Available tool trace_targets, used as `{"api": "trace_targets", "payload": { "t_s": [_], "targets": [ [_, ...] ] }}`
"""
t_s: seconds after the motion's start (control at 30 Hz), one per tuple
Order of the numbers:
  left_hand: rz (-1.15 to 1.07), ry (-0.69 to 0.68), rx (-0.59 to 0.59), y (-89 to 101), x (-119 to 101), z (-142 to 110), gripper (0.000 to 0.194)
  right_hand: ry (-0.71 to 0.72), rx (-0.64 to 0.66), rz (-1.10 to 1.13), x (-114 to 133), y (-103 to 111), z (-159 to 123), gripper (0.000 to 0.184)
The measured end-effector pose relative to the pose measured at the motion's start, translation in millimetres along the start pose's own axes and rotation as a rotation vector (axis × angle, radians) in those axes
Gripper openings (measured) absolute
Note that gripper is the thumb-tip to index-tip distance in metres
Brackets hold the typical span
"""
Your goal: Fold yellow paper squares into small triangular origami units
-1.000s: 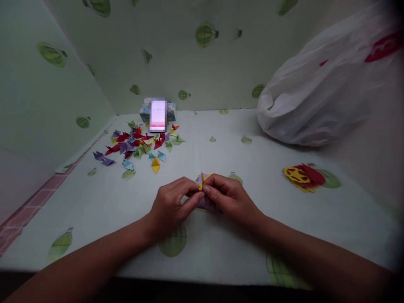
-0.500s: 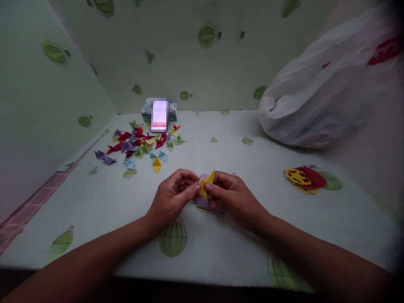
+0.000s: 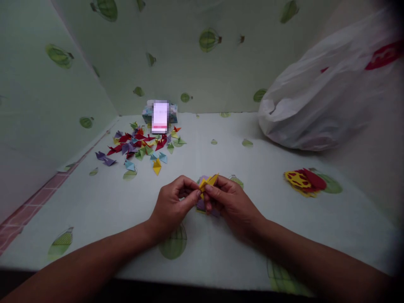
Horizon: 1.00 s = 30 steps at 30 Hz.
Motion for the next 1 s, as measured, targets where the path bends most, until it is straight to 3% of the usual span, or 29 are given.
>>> {"api": "trace_targets", "payload": {
  "t_s": [0.17, 0.37, 0.67, 1.0],
  "targets": [
    [0.034, -0.002, 0.027, 0.4, -1.2, 0.2, 0.007, -0.018, -0.075, -0.091, 2.6, 2.3, 0.0, 0.025],
    [-0.036, -0.01, 0.031, 0.9, -0.2, 0.3, 0.01, 0.057, -0.058, -0.036, 0.4, 2.5, 0.2, 0.023],
    [-0.101, 0.043, 0.035, 0.3, -0.7, 2.2, 0.012, 0.038, -0.067, 0.011, 0.4, 1.5, -0.3, 0.024],
    [-0.127, 0.096, 0.159, 0.4, -8.7, 1.5, 0.017, 0.031, -0.009, -0.068, 1.8, 0.3, -2.0, 0.026]
  ]
}}
Point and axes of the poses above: each hand's wrist, its own z-axis towards the middle knuckle, its own y-axis out of the back of the hand, x = y × z, the point moved 1 cm from there along z, towards the middle knuckle, and after that the axes turned 6 degrees about -y, right-handed, at the moved point
